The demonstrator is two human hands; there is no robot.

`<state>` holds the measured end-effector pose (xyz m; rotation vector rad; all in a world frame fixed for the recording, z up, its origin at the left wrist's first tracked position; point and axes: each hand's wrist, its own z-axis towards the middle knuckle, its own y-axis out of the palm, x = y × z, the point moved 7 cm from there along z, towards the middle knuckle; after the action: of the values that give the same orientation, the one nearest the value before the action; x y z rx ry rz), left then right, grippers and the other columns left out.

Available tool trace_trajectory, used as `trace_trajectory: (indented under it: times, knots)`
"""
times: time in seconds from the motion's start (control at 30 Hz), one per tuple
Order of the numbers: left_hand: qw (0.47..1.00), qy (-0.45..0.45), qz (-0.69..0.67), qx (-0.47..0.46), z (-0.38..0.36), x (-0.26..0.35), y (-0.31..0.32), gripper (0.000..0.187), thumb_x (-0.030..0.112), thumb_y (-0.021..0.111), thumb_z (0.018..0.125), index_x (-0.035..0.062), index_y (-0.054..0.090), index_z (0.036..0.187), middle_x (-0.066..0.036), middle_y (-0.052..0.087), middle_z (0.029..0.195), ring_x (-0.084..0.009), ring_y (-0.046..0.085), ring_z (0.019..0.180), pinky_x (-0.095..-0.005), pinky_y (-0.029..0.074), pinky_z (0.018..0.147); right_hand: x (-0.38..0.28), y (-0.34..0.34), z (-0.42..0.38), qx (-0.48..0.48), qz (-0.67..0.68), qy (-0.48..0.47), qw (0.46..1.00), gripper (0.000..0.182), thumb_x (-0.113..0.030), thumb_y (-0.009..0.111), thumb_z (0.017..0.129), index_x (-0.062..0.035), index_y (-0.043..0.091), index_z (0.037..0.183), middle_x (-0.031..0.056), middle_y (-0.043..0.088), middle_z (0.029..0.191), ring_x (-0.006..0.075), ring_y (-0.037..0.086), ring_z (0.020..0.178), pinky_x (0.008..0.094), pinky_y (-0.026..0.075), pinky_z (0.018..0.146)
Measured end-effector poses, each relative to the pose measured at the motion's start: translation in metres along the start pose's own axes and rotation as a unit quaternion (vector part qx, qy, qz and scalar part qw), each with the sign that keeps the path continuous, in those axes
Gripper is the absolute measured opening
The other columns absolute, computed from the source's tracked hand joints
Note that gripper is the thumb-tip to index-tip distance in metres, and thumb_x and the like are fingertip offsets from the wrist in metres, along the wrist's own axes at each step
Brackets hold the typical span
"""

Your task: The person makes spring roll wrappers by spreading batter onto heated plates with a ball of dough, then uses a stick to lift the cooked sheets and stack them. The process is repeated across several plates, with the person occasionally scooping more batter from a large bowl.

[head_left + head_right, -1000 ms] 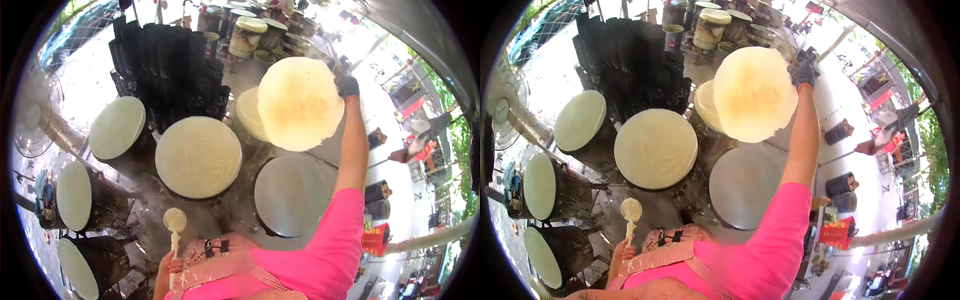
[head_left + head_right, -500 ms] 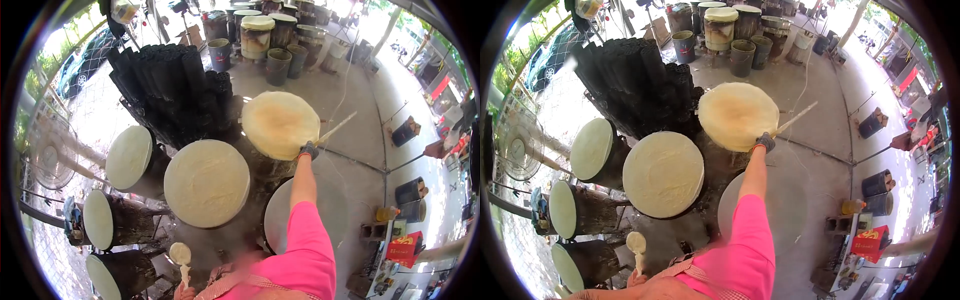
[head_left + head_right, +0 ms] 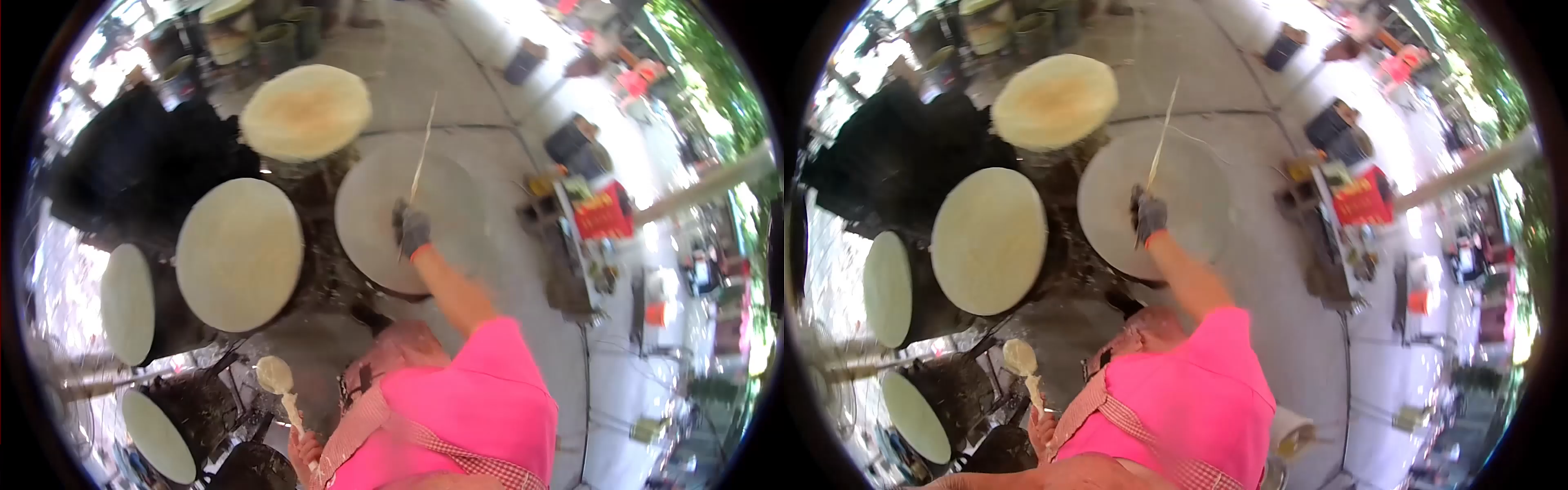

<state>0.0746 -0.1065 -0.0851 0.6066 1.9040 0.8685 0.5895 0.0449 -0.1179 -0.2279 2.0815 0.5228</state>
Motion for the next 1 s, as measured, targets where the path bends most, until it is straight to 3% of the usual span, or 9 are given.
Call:
trace_trajectory:
  times: [0.07, 0.13, 0.3, 0.4, 0.6, 0.7, 0.77, 0.93, 1.0]
  knots:
    - [0.991, 0.042, -0.058, 0.110, 0.005, -0.032, 0.025, 0.038, 0.038, 0.038, 0.089, 0.0033, 0.052, 0.084, 0.000, 0.031, 0.050, -0.0106, 0.032, 0.038, -0.0226, 0.031, 0.036, 0.033, -0.082, -0.067, 0.055, -0.031, 0.090, 0.994, 0.032, -0.042, 0.054, 0.078, -0.0140, 0.054, 0.062, -0.0010, 0.049, 0.054, 0.0117, 0.042, 0.041, 0.0265, 0.031, 0.037]
    - [0.991, 0.034, -0.061, 0.115, -0.002, -0.028, 0.016, 0.038, 0.038, 0.038, 0.089, 0.0047, 0.046, 0.073, -0.001, 0.031, 0.050, -0.0109, 0.031, 0.038, -0.0232, 0.031, 0.036, 0.051, -0.132, -0.125, 0.088, 0.014, 0.099, 0.991, 0.035, -0.045, 0.053, 0.078, -0.0129, 0.051, 0.063, -0.0005, 0.043, 0.049, 0.0124, 0.037, 0.037, 0.0288, 0.030, 0.035]
    - [0.999, 0.002, -0.032, 0.025, -0.003, -0.055, 0.011, 0.040, 0.036, 0.035, 0.091, 0.0070, 0.046, 0.117, -0.001, 0.031, 0.054, -0.0100, 0.031, 0.040, -0.0233, 0.032, 0.039, 0.086, -0.208, -0.148, 0.196, 0.088, 0.204, 0.955, 0.035, -0.043, 0.052, 0.079, -0.0121, 0.050, 0.063, -0.0002, 0.040, 0.046, 0.0142, 0.033, 0.033, 0.0302, 0.028, 0.032]
    - [0.995, 0.097, -0.036, -0.013, -0.012, -0.099, -0.016, 0.042, 0.032, 0.033, 0.092, 0.0060, 0.039, 0.124, -0.001, 0.033, 0.056, -0.0087, 0.031, 0.042, -0.0221, 0.032, 0.039, 0.098, -0.226, -0.071, 0.055, -0.193, -0.134, 0.970, 0.026, -0.034, 0.059, 0.077, -0.0106, 0.051, 0.070, -0.0019, 0.041, 0.048, 0.0110, 0.034, 0.034, 0.0309, 0.030, 0.033]
    - [0.951, 0.271, -0.055, -0.141, 0.002, -0.151, -0.075, 0.037, 0.038, 0.037, 0.089, 0.0033, 0.050, 0.092, 0.001, 0.031, 0.052, -0.0058, 0.030, 0.039, -0.0192, 0.029, 0.034, 0.069, -0.004, -0.134, -0.461, -0.317, -0.145, 0.816, 0.052, -0.030, 0.061, 0.077, 0.0005, 0.045, 0.116, 0.0093, 0.054, 0.098, 0.0180, 0.053, 0.083, 0.0294, 0.043, 0.076]
    - [0.887, 0.391, -0.058, -0.238, 0.006, -0.215, -0.109, 0.038, 0.040, 0.039, 0.089, 0.0041, 0.049, 0.083, 0.002, 0.031, 0.051, -0.0054, 0.029, 0.038, -0.0188, 0.028, 0.033, 0.126, 0.025, -0.159, -0.596, -0.504, -0.047, 0.623, 0.024, -0.029, 0.058, 0.079, -0.0063, 0.056, 0.084, 0.0018, 0.047, 0.052, 0.0137, 0.038, 0.037, 0.0313, 0.033, 0.037]
    - [0.827, 0.479, -0.072, -0.286, 0.006, -0.259, -0.141, 0.039, 0.041, 0.040, 0.088, 0.0046, 0.048, 0.077, 0.002, 0.031, 0.051, -0.0051, 0.029, 0.037, -0.0186, 0.027, 0.032, 0.192, 0.032, -0.171, -0.681, -0.551, -0.165, 0.453, 0.020, -0.017, 0.061, 0.076, -0.0043, 0.054, 0.062, -0.0006, 0.044, 0.048, 0.0090, 0.040, 0.041, 0.0271, 0.031, 0.036]
    - [0.636, 0.715, -0.139, -0.254, -0.013, -0.395, -0.239, 0.016, 0.033, 0.043, 0.088, 0.0172, 0.045, 0.086, 0.000, 0.038, 0.059, -0.0050, 0.030, 0.038, -0.0158, 0.025, 0.028, 0.201, -0.028, -0.413, -0.885, -0.362, -0.181, 0.232, 0.017, -0.017, 0.058, 0.077, -0.0002, 0.058, 0.078, 0.0040, 0.052, 0.056, 0.0115, 0.046, 0.055, 0.0302, 0.037, 0.049]
    - [0.498, 0.857, -0.127, 0.034, -0.054, -0.475, -0.277, 0.040, 0.018, 0.050, 0.083, 0.0231, 0.035, 0.120, -0.002, 0.041, 0.065, -0.0074, 0.033, 0.042, -0.0149, 0.026, 0.030, 0.230, -0.076, -0.527, -0.809, -0.480, -0.336, -0.027, 0.026, -0.030, 0.058, 0.078, -0.0050, 0.060, 0.084, 0.0157, 0.058, 0.064, 0.0253, 0.053, 0.055, 0.0373, 0.040, 0.050]
